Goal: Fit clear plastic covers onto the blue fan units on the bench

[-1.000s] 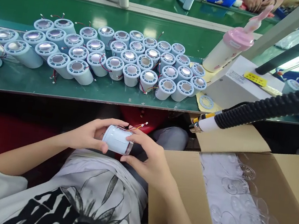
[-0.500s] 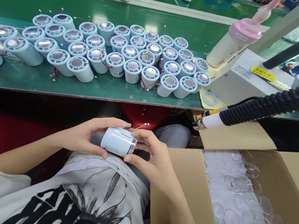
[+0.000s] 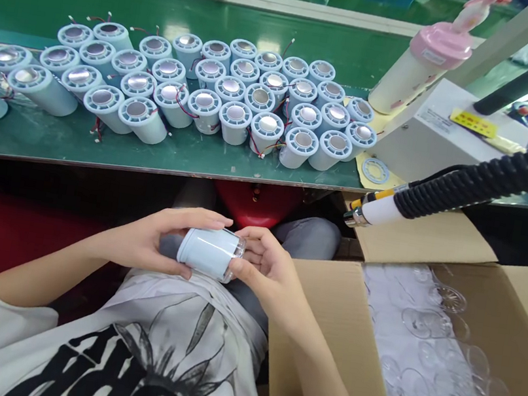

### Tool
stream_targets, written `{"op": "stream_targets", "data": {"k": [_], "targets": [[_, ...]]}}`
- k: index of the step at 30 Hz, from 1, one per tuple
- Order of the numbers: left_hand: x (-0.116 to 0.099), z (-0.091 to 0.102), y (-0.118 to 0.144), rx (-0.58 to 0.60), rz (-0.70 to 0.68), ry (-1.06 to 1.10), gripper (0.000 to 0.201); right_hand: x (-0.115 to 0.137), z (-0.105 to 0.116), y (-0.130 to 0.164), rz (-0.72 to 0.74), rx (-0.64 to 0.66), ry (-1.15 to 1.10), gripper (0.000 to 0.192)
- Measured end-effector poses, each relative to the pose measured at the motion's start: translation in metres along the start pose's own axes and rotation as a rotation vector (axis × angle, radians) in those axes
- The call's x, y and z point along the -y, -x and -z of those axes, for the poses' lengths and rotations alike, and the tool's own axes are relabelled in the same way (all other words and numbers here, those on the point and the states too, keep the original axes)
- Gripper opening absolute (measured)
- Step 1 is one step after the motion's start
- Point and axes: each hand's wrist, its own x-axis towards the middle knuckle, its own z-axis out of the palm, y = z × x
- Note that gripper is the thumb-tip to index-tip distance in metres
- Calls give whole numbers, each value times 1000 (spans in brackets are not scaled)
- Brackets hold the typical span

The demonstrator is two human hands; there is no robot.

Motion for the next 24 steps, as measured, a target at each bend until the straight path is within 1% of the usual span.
{"op": "stream_targets", "data": {"k": [5,10,12,16,20,24], "targets": [[0,0,0,5,-10,14,76,-4,-2,-3,-77,-6,-137,36],[-1,1,1,12,-21,33,75,-9,-4,-4,-218,-21,-169,49],[0,1,1,15,-27,45,75,-9,-6,-4,-268,-2,-187,52],[0,1,0,17,-44,65,75,-9,-10,-6,-313,67,-282,54],[2,2,0,14,-60,63,75,-8,-13,-9,-423,93,-366,50],[2,1,1,5,-66,49,73,-7,-13,-10,-548,146,-445,68]]}}
